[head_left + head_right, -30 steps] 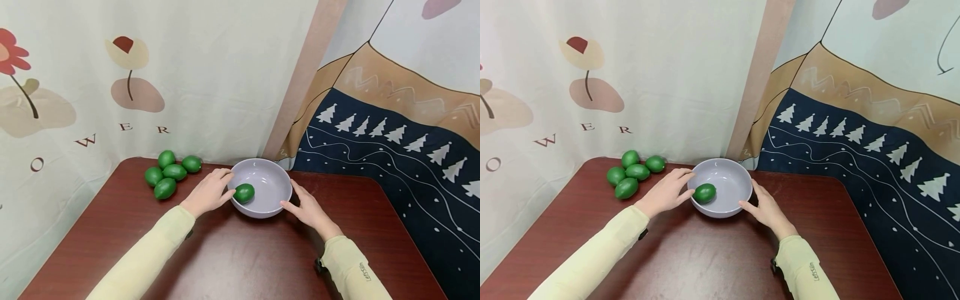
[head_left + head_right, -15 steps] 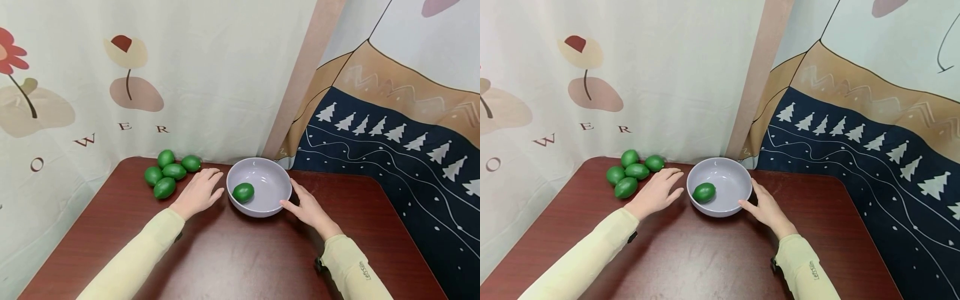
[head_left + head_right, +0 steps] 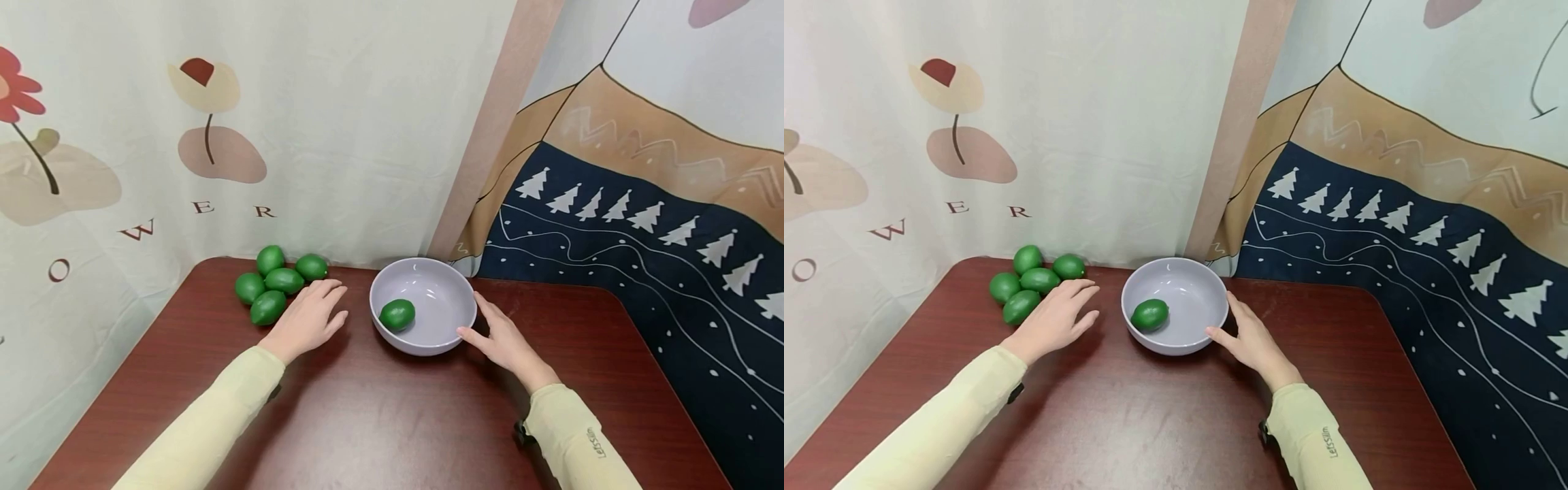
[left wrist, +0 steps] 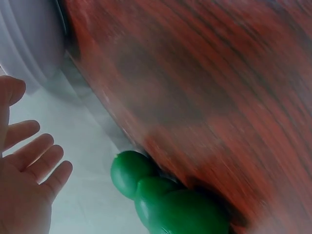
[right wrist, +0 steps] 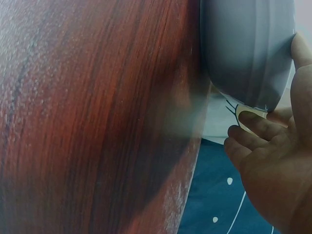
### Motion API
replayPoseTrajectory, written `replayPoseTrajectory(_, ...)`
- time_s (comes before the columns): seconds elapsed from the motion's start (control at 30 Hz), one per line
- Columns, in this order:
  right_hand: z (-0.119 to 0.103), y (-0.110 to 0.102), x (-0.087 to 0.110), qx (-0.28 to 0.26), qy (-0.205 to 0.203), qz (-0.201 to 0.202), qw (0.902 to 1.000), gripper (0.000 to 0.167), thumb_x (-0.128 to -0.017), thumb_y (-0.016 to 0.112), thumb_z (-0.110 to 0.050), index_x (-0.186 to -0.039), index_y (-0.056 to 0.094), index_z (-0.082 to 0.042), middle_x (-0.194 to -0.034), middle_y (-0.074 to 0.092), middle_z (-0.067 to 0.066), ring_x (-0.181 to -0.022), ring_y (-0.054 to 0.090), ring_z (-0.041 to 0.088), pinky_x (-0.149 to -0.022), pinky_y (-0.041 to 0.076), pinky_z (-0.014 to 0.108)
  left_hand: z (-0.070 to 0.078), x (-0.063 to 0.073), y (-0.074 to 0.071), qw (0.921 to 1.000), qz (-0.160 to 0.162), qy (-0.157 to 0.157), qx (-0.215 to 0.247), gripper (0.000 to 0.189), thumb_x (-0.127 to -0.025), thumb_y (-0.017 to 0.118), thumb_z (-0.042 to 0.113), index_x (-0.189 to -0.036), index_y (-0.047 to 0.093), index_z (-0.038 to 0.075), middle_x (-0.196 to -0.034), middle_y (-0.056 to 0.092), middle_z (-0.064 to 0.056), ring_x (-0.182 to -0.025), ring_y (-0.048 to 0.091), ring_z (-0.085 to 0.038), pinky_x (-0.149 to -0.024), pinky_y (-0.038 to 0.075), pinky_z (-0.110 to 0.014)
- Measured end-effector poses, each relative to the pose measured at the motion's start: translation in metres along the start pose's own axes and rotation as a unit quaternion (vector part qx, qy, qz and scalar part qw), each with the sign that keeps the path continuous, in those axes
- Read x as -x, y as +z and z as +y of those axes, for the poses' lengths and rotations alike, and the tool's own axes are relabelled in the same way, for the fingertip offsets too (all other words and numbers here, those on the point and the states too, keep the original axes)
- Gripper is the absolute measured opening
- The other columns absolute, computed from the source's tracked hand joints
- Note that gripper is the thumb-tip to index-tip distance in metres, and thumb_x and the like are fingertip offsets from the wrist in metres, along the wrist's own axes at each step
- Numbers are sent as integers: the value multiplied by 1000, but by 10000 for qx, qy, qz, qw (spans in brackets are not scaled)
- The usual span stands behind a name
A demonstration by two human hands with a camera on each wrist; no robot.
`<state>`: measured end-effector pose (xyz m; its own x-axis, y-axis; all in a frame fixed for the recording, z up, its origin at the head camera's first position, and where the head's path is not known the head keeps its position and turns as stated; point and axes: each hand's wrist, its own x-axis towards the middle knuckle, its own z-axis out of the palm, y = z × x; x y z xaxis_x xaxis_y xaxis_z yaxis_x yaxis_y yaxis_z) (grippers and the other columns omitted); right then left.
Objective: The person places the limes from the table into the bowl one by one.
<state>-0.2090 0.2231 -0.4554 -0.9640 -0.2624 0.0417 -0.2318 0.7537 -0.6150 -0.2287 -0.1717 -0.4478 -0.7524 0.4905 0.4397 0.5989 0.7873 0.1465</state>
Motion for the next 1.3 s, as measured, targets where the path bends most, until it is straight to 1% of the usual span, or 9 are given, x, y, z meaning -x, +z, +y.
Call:
replayPoseTrajectory(0.27, -1, -2, 1, 34, 52, -3, 10000, 92, -97, 69, -45, -164, 22, -3, -165, 29, 25, -150, 32, 46, -116, 33, 64, -12, 7, -7, 9999, -39, -121, -37, 43, -94, 71, 16, -129, 64, -8, -131, 61, -23, -123, 57, -41, -106, 45, -55)
replayPoseTrajectory(0.4, 0, -2, 1, 37, 60, 14, 10000, 92, -97, 70, -45, -164, 23, -3, -165, 30, 25, -150, 32, 46, -116, 33, 64, -17, 12, -9, 9998, -46, -191, -48, 42, -93, 71, 15, -128, 64, -8, -130, 61, -23, -121, 57, -41, -105, 45, -55)
replayPoseTrajectory(0.63, -1, -2, 1, 59, 9, 18, 10000, 91, -97, 70, -44, -163, 23, -2, -164, 31, 26, -149, 33, 46, -116, 33, 64, -27, 19, -12, 9992, -112, -326, -193, 42, -94, 70, 16, -129, 64, -8, -131, 61, -24, -123, 57, -41, -105, 46, -56)
replayPoseTrajectory(0.87, -1, -3, 1, 29, 23, 15, 10000, 91, -97, 70, -43, -163, 23, -2, -164, 30, 27, -149, 33, 47, -115, 33, 65, -37, 27, -15, 9988, -21, -389, -303, 42, -93, 71, 14, -127, 64, -8, -128, 62, -23, -121, 58, -42, -100, 48, -56)
replayPoseTrajectory(1.07, -2, -3, 1, 41, 9, 5, 10000, 91, -97, 70, -43, -163, 23, -1, -164, 31, 26, -149, 33, 46, -116, 33, 65, -43, 33, -18, 9987, 33, -435, -265, 41, -92, 72, 13, -126, 64, -9, -126, 62, -24, -119, 57, -43, -100, 47, -58)
replayPoseTrajectory(1.3, -1, -1, 1, 51, 2, 15, 10000, 91, -97, 70, -43, -163, 23, -1, -163, 31, 27, -148, 34, 46, -116, 34, 64, -49, 37, -21, 9975, -68, -627, -307, 43, -92, 72, 14, -126, 63, -9, -127, 61, -24, -120, 56, -43, -101, 46, -59)
